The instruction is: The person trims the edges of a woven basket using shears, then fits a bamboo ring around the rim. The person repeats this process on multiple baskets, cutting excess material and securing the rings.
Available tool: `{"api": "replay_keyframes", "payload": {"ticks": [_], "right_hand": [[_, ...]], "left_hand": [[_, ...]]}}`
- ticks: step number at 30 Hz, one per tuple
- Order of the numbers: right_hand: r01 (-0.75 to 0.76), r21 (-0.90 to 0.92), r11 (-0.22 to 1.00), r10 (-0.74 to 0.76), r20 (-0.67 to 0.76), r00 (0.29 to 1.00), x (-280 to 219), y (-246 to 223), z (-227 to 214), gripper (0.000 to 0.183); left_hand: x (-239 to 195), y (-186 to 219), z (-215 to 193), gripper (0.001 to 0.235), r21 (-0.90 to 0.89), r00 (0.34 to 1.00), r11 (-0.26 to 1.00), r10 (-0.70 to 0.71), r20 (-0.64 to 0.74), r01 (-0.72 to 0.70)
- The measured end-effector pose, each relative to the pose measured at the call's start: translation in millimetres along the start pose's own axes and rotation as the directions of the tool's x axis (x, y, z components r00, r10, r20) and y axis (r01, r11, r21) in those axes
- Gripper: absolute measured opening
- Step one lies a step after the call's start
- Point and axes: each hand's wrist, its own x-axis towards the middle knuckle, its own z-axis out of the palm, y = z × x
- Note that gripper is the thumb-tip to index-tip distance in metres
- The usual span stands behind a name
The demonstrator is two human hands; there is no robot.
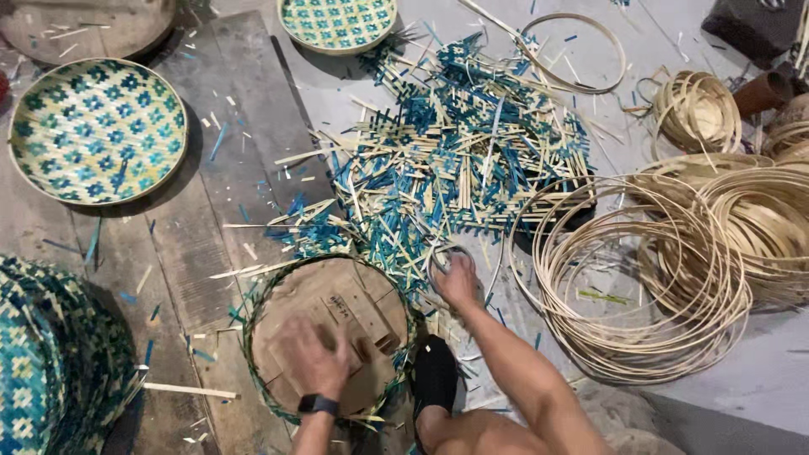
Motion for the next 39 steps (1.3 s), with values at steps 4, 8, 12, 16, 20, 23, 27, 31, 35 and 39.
{"api": "replay_keyframes", "payload": {"ticks": [4,8,12,16,20,23,27,31,35,39], "right_hand": [[-0.084,-0.084,0.993,0.103,0.256,0.961,-13.9,48.2,12.8,0.072],[-0.011,-0.254,0.967,0.091,0.307,0.947,-13.9,51.5,14.3,0.071],[-0.026,-0.167,0.986,0.046,0.121,0.992,6.1,51.2,8.1,0.077],[-0.088,-0.245,0.966,0.159,0.287,0.945,19.2,57.4,15.8,0.064],[-0.132,-0.240,0.962,0.233,0.465,0.854,25.5,64.2,22.7,0.066],[-0.113,-0.027,0.993,0.108,0.564,0.819,26.6,64.4,13.4,0.063],[-0.244,0.222,0.944,0.025,0.689,0.724,-15.0,61.4,-23.1,0.055],[-0.043,0.006,0.999,0.034,0.520,0.853,-63.8,40.6,-51.4,0.054],[0.376,0.037,0.926,-0.370,0.278,0.886,-58.8,4.2,-52.1,0.051],[0.258,-0.119,0.959,-0.189,0.409,0.893,-41.1,-26.8,-33.1,0.051]], "left_hand": [[11.5,61.0,35.2,0.123,-0.076,0.982,0.986,-0.136,0.134,0.147],[13.6,69.6,48.2,0.122,-0.105,0.978,0.977,-0.175,0.110,0.187],[13.0,44.4,38.7,0.123,-0.195,0.975,0.976,0.136,0.175,-0.101],[13.3,31.9,27.0,0.115,-0.248,0.941,0.950,0.247,0.229,-0.189],[10.9,35.3,27.5,0.108,-0.206,0.941,0.962,0.229,0.247,-0.180],[14.7,34.7,30.5,0.107,-0.220,0.945,0.968,0.179,0.273,-0.120],[16.4,39.2,24.9,0.103,-0.219,0.946,0.963,0.211,0.246,-0.157],[17.2,45.9,12.3,0.099,-0.192,0.928,0.972,0.195,0.319,-0.138],[23.0,51.2,0.9,0.096,-0.213,0.921,0.970,0.183,0.345,-0.113],[27.3,56.6,-5.8,0.096,-0.188,0.902,0.978,0.165,0.400,-0.095]]}}
